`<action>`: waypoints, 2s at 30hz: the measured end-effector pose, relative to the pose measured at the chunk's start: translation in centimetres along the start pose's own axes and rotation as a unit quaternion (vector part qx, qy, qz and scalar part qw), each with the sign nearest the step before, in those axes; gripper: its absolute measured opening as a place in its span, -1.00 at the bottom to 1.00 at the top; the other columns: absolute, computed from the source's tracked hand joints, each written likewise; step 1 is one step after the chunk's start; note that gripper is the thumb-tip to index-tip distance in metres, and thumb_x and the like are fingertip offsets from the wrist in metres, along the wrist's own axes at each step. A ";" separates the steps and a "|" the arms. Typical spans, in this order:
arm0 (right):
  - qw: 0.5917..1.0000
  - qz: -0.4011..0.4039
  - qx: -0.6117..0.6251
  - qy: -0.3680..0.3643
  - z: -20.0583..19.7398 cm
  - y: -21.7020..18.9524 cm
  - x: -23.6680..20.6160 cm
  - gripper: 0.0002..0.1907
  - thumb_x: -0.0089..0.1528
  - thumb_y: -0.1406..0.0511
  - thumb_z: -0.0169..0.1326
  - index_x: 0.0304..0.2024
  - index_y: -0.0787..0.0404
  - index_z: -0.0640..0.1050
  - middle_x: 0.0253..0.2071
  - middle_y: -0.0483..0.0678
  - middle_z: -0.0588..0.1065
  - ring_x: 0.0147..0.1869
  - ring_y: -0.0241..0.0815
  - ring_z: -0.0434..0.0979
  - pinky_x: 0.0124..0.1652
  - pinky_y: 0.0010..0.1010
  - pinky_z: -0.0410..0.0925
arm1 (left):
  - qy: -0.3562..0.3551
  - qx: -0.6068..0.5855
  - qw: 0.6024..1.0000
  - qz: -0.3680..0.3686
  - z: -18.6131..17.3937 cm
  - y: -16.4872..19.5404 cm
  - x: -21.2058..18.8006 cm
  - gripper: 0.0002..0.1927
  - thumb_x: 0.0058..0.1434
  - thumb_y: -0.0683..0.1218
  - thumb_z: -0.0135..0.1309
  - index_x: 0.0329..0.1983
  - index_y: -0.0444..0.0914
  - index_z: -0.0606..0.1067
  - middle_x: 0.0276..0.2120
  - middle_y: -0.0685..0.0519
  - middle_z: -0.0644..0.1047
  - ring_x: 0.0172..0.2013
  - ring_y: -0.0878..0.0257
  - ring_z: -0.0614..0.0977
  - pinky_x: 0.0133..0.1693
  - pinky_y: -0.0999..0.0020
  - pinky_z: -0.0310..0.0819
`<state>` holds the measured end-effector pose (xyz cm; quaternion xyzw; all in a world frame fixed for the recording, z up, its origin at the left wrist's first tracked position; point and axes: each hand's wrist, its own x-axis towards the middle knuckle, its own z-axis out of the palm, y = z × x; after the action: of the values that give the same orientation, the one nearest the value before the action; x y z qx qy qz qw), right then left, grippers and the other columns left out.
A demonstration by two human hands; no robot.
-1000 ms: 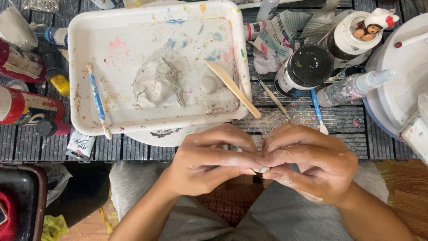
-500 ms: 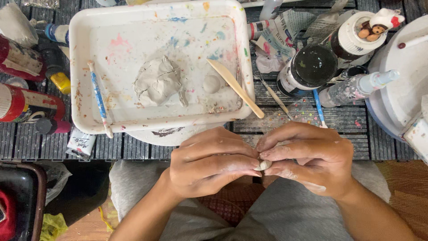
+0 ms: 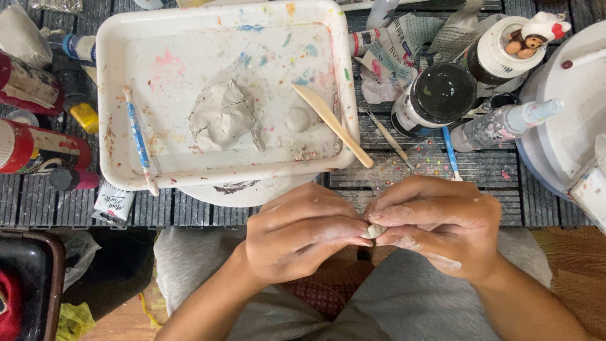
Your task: The person shapes a small piece of clay using a wooden stick and their fingers. They repeatedly refine the clay's form by pressing and smoothing it with the tool and hands.
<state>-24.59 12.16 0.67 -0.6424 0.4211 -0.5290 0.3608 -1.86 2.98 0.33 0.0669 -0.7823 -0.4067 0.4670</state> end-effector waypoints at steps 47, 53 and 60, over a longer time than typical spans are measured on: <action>0.933 0.088 -0.348 -0.001 1.9 1.7 5.1 -0.50 0.23 0.25 0.28 0.21 0.19 0.55 -0.33 -0.01 0.56 -0.41 -0.28 0.51 -0.42 -0.40 0.40 | 0.057 -0.323 0.920 -0.213 -2.3 -1.4 -0.3 -0.83 0.46 -0.31 0.07 0.08 -0.43 0.55 0.04 -0.18 0.55 -0.02 0.09 0.69 0.05 0.18 0.71; 0.935 0.096 -0.339 0.043 1.7 0.8 5.1 -0.67 0.31 0.37 0.20 0.14 0.21 0.62 -0.34 -0.02 0.61 -0.50 -0.32 0.52 -0.54 -0.51 0.33 | 0.051 -0.513 0.815 -0.264 -2.2 -2.6 -1.3 -0.76 0.43 -0.26 0.15 0.13 -0.38 0.52 -0.06 -0.28 0.55 -0.15 0.05 0.68 -0.15 0.20 0.71; 0.981 0.066 -0.092 0.159 -2.4 1.1 2.0 -0.89 0.34 0.38 0.17 -0.09 0.25 0.54 -0.22 -0.05 0.54 -0.27 -0.37 0.53 -0.27 -0.54 0.41 | 0.031 -0.664 0.702 -0.257 -1.6 -3.7 -2.4 -0.83 0.43 -0.29 0.23 0.03 -0.40 0.52 -0.06 -0.36 0.54 -0.19 0.03 0.66 -0.22 0.26 0.68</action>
<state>-26.97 9.83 0.88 -0.5513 0.5613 -0.5588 0.2623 -0.29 0.79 -3.48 -0.0491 -0.2477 -0.9227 0.2915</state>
